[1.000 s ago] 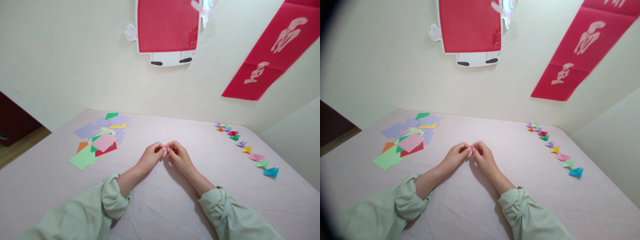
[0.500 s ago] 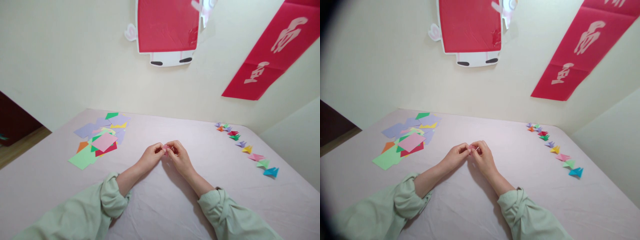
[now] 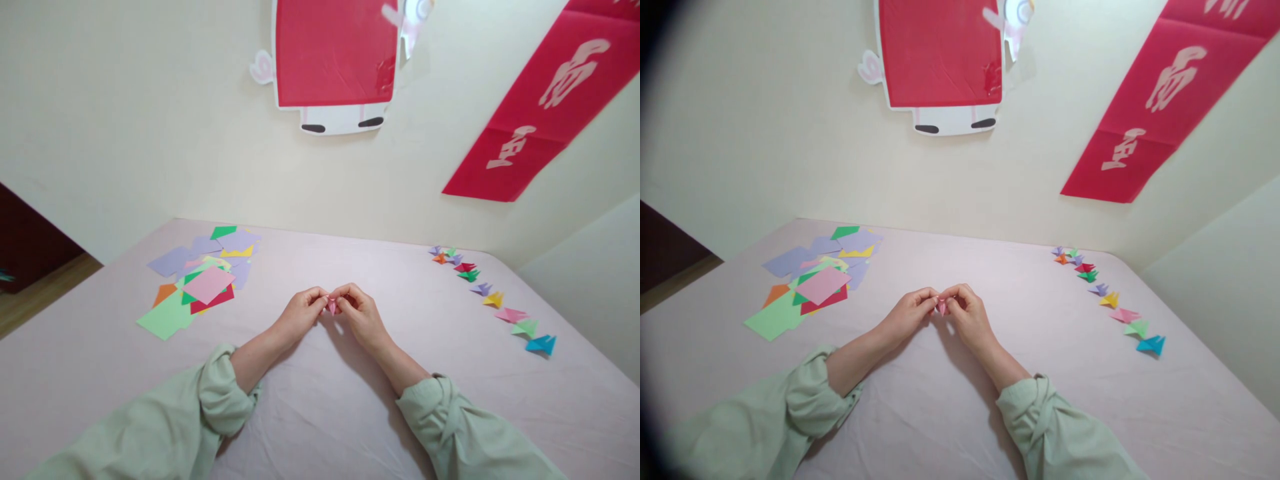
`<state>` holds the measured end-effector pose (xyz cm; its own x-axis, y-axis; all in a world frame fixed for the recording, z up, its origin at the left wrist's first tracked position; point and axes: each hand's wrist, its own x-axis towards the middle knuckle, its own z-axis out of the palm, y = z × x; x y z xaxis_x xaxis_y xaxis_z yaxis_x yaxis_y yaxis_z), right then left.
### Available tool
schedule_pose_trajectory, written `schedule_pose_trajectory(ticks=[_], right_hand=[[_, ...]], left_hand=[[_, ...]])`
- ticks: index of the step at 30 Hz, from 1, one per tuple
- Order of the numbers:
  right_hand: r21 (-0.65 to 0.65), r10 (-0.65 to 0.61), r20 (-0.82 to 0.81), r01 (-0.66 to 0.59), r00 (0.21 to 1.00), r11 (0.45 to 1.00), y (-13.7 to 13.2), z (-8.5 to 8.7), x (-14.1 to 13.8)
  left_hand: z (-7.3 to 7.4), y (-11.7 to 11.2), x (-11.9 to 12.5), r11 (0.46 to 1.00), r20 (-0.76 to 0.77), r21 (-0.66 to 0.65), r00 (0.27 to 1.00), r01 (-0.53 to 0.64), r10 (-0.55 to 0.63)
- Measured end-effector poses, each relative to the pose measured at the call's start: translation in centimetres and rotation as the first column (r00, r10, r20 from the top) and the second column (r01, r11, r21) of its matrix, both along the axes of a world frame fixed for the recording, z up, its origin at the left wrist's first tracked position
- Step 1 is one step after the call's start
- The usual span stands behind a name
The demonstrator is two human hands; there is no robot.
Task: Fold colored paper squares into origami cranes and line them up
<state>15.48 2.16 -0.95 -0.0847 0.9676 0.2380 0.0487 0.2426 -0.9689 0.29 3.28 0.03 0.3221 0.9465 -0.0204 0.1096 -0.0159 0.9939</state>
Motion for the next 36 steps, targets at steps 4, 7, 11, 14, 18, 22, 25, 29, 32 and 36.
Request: schedule_pose_trajectory(ticks=[4, 7, 11, 14, 18, 22, 25, 29, 32, 36], right_hand=[[0.037, -0.01, 0.044, 0.009, 0.999, 0.999, -0.1, 0.1, 0.1], [0.098, -0.039, 0.125, 0.027, 0.991, 0.995, -0.2, 0.3, 0.2], [0.191, -0.088, 0.233, 0.043, 0.969, 0.981, -0.4, 0.4, 0.4], [0.242, -0.113, 0.273, 0.045, 0.955, 0.969, -0.4, 0.5, 0.5], [0.207, -0.095, 0.233, 0.047, 0.968, 0.977, -0.4, 0.4, 0.6], [-0.01, -0.073, 0.077, 0.074, 0.994, 0.997, -0.2, 0.1, 0.5], [-0.099, -0.09, 0.054, 0.095, 0.995, 0.991, 0.0, -0.1, 0.4], [-0.094, -0.058, 0.119, 0.069, 0.991, 0.993, 0.1, -0.7, 0.4], [-0.075, -0.038, 0.157, 0.05, 0.987, 0.996, 0.2, -0.9, 0.5], [-0.063, -0.031, 0.19, 0.043, 0.981, 0.997, 0.2, -0.7, 0.6]], left_hand=[[-0.1, 0.1, 0.1, 1.0, 0.008, -0.019, 1.0, -0.011, 0.011], [-0.1, 0.0, 0.1, 0.999, 0.024, -0.035, 1.0, -0.012, 0.013], [0.1, 0.0, 0.0, 0.998, 0.024, -0.056, 1.0, -0.005, 0.007], [0.2, 0.0, -0.1, 0.998, 0.03, -0.054, 0.999, 0.02, -0.019], [0.2, 0.1, -0.1, 0.999, 0.048, -0.037, 0.999, -0.001, 0.003], [-0.2, 0.1, 0.0, 0.999, 0.021, -0.017, 0.999, -0.034, 0.035], [-0.4, -0.2, 0.2, 0.998, 0.03, 0.026, 0.998, -0.059, 0.059], [-0.4, -0.6, 0.3, 0.993, 0.06, 0.063, 0.994, -0.1, 0.096], [-0.3, -0.6, 0.2, 0.993, 0.06, 0.069, 0.994, -0.097, 0.093], [-0.4, -0.6, 0.2, 0.994, 0.06, 0.06, 0.995, -0.086, 0.082]])
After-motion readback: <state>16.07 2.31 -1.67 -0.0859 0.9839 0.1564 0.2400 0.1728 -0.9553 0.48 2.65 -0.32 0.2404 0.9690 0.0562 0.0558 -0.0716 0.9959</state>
